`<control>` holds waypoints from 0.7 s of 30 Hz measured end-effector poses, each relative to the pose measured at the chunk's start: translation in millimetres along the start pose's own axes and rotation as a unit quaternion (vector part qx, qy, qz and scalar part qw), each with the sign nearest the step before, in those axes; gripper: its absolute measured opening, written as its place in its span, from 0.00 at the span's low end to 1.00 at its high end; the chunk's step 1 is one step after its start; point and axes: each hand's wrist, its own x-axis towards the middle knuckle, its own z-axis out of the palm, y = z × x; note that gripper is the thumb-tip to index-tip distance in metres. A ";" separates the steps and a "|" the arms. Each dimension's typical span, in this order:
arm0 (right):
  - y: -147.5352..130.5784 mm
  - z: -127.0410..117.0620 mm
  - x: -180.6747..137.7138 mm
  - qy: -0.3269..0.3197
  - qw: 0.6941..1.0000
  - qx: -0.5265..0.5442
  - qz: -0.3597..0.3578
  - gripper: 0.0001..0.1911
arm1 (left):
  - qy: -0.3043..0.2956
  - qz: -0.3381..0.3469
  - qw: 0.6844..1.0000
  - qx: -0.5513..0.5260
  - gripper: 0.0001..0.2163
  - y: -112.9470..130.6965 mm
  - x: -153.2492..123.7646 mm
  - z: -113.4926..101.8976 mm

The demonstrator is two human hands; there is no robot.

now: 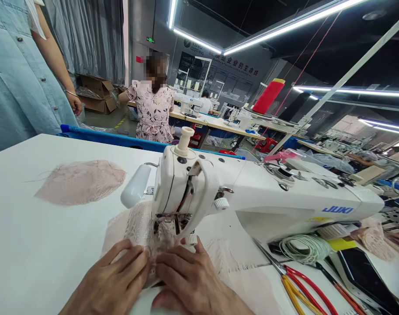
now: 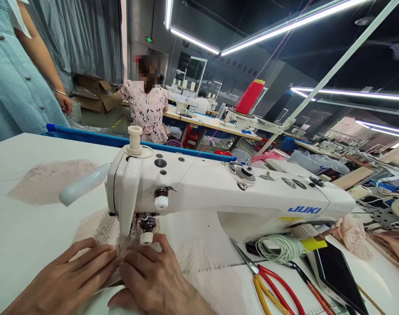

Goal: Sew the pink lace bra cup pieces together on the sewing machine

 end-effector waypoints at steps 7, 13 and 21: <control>18.3 6.4 1.3 -0.018 0.999 -0.033 0.038 0.21 | 0.020 0.024 0.999 -0.006 0.13 -26.4 19.3 18.7; 23.5 4.5 -0.5 -0.066 0.995 -0.056 0.044 0.21 | 0.013 0.041 0.998 0.035 0.12 -30.8 14.0 26.1; 19.8 6.8 -3.2 -0.006 0.997 -0.060 0.049 0.18 | 0.024 -0.027 0.999 0.028 0.17 -9.0 1.3 16.9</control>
